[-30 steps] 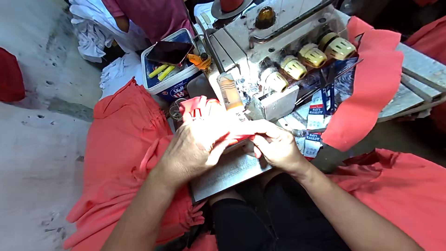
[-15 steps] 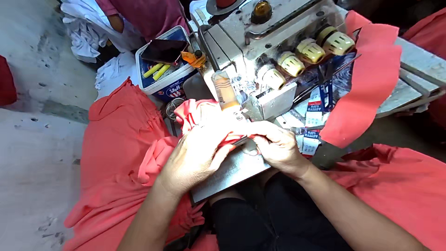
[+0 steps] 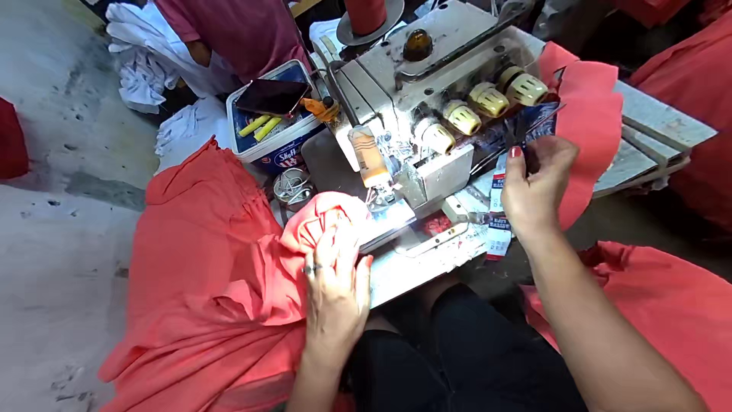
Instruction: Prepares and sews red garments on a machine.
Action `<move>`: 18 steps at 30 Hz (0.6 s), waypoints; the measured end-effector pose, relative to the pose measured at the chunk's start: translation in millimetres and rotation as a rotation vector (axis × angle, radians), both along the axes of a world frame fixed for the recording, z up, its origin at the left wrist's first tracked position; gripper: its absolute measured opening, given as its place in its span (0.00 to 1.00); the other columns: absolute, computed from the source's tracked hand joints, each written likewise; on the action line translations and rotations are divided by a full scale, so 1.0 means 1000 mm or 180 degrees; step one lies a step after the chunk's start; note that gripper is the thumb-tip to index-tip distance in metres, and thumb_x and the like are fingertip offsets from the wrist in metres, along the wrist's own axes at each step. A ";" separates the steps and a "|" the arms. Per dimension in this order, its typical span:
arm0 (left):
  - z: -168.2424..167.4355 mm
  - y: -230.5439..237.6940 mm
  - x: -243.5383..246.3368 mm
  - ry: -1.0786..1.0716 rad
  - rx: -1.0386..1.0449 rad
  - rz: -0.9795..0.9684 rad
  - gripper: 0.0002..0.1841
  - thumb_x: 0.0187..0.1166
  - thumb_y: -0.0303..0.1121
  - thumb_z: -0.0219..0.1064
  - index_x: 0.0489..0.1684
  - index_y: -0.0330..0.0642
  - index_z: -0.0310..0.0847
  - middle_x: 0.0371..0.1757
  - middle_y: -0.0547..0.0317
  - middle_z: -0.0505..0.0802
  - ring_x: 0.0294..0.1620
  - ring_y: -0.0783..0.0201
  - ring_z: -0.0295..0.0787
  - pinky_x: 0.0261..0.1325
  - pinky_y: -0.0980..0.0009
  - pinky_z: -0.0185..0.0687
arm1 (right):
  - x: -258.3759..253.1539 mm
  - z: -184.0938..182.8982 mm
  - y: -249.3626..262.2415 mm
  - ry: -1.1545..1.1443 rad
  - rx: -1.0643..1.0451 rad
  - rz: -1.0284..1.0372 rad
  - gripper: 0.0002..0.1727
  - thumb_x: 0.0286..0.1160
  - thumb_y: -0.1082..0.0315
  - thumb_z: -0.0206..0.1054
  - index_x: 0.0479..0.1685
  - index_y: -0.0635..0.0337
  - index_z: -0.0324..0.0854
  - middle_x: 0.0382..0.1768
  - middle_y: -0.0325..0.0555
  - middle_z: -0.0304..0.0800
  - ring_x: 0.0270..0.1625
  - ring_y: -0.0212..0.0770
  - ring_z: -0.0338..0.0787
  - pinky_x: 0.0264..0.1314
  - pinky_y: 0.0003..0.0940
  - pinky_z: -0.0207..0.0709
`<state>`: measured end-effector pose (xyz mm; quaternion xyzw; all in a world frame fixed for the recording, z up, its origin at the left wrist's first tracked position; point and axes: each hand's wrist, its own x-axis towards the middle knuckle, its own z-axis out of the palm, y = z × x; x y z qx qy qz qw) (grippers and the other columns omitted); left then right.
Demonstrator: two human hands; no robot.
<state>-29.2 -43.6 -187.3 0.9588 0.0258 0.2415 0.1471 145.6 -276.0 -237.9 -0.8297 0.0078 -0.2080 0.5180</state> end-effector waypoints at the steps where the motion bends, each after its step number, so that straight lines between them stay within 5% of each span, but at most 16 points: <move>1: -0.009 -0.003 -0.008 -0.0100 0.0004 0.0055 0.21 0.82 0.41 0.61 0.59 0.34 0.90 0.61 0.31 0.90 0.63 0.36 0.86 0.69 0.48 0.75 | 0.004 0.000 -0.001 0.0136 0.0066 0.0019 0.31 0.91 0.60 0.55 0.80 0.75 0.54 0.67 0.69 0.79 0.67 0.50 0.85 0.71 0.41 0.77; 3: -0.021 -0.011 -0.020 -0.0170 -0.0101 0.0113 0.21 0.82 0.40 0.63 0.60 0.33 0.89 0.63 0.27 0.88 0.66 0.36 0.84 0.71 0.51 0.76 | 0.007 0.000 0.001 0.0318 0.0085 0.0020 0.31 0.92 0.59 0.55 0.82 0.73 0.53 0.59 0.66 0.82 0.56 0.49 0.87 0.64 0.45 0.78; 9: -0.037 -0.022 -0.030 -0.0359 -0.0268 0.0163 0.19 0.79 0.38 0.65 0.59 0.34 0.90 0.65 0.27 0.86 0.68 0.41 0.81 0.76 0.60 0.70 | -0.026 0.028 0.005 0.0963 -0.0217 0.0074 0.26 0.93 0.59 0.52 0.81 0.68 0.62 0.52 0.69 0.83 0.48 0.61 0.85 0.54 0.61 0.75; 12: -0.039 -0.022 -0.027 -0.0545 -0.0456 0.0161 0.18 0.80 0.37 0.65 0.57 0.33 0.90 0.63 0.27 0.86 0.69 0.43 0.81 0.77 0.62 0.69 | -0.062 0.030 0.009 0.0443 -0.0671 0.0679 0.28 0.87 0.66 0.56 0.84 0.68 0.66 0.58 0.73 0.86 0.55 0.70 0.88 0.56 0.70 0.77; 15: -0.039 -0.021 -0.026 -0.0594 -0.0541 0.0117 0.18 0.80 0.38 0.64 0.56 0.33 0.90 0.62 0.28 0.87 0.69 0.44 0.82 0.77 0.62 0.68 | -0.086 0.035 0.013 -0.0221 -0.1108 0.1101 0.29 0.87 0.60 0.55 0.84 0.65 0.71 0.58 0.66 0.90 0.50 0.64 0.92 0.47 0.63 0.80; 18: -0.039 -0.019 -0.025 -0.0707 -0.0689 0.0113 0.17 0.81 0.37 0.64 0.56 0.33 0.91 0.62 0.31 0.88 0.69 0.49 0.82 0.78 0.68 0.68 | -0.095 0.039 0.019 -0.0522 -0.1444 0.1453 0.34 0.87 0.46 0.51 0.78 0.63 0.78 0.47 0.59 0.93 0.35 0.54 0.92 0.31 0.52 0.81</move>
